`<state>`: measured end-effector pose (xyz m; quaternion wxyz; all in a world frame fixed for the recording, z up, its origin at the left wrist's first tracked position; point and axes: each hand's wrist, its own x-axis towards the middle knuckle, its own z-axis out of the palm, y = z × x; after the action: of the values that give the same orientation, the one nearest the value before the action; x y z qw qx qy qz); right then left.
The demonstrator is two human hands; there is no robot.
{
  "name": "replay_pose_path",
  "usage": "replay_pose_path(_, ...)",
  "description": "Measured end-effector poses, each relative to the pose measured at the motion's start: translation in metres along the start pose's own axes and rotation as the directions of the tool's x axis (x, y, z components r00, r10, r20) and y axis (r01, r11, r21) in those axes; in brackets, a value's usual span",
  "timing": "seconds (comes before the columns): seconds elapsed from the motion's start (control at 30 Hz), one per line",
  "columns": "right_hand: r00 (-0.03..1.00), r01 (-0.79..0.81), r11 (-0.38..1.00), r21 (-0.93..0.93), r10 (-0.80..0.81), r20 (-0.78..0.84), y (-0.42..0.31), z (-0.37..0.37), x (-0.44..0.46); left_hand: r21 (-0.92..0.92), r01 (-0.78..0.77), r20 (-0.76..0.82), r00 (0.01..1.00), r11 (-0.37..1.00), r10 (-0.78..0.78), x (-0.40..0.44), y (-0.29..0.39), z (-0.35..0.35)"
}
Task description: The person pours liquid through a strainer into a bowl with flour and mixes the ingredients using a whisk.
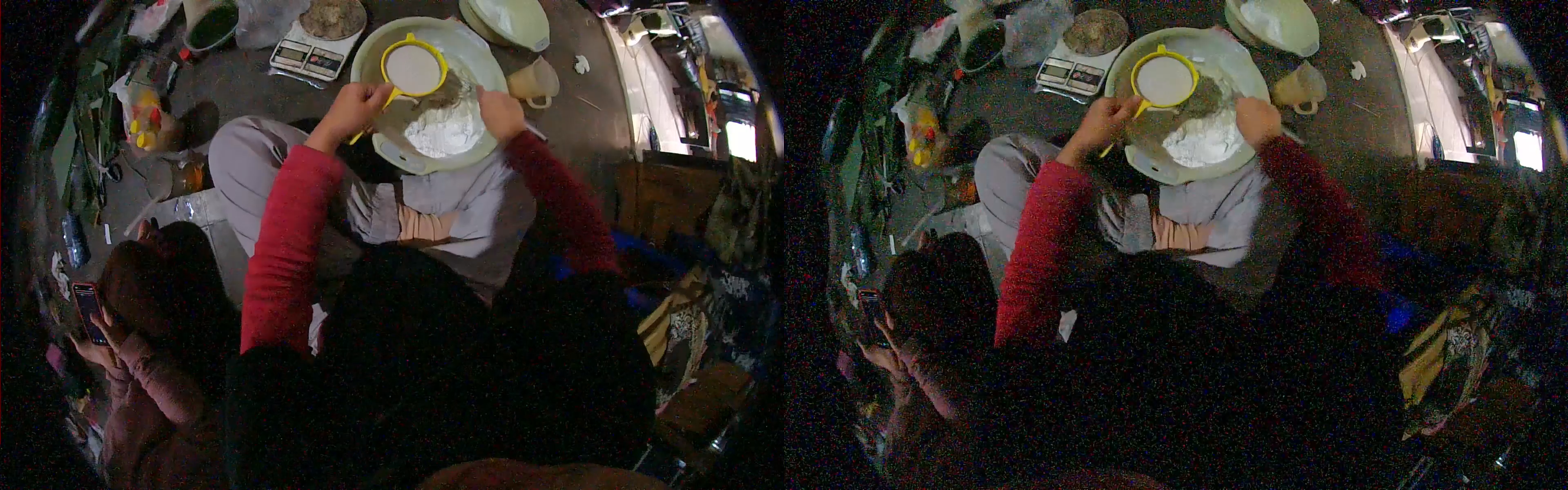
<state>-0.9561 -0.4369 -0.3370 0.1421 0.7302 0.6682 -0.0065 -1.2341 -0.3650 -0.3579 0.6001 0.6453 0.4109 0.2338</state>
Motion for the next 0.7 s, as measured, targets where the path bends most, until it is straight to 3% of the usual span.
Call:
replay_pose_path(0.13,0.999,-0.035,0.996,0.079,0.034,0.023,-0.026,0.018,-0.014,-0.086,0.042,0.018,0.999,0.995,-0.041,-0.002,0.003,0.0)
replay_pose_path(0.3,0.997,-0.065,0.982,0.176,0.057,0.051,-0.048,0.014,-0.05,0.108,-0.041,0.01,0.999,0.993,0.04,0.0,-0.001,-0.002)
replay_pose_path(0.4,0.996,0.036,0.981,0.19,-0.051,0.075,-0.051,0.011,-0.064,0.024,-0.077,-0.035,0.996,0.997,0.078,0.004,-0.011,0.002)
replay_pose_path(0.47,0.987,0.119,0.952,0.281,-0.145,0.072,-0.055,0.004,-0.068,-0.004,-0.01,0.007,1.0,1.0,0.01,0.003,-0.009,0.0)
replay_pose_path(0.57,0.973,0.229,0.927,0.296,-0.218,-0.069,-0.045,-0.01,-0.06,0.01,-0.005,-0.005,1.0,1.0,0.005,-0.004,0.005,-0.003)
replay_pose_path(0.7,0.981,0.161,0.978,0.133,-0.144,-0.131,-0.035,-0.024,-0.03,0.015,0.032,0.021,0.999,0.999,-0.033,0.004,-0.006,0.0)
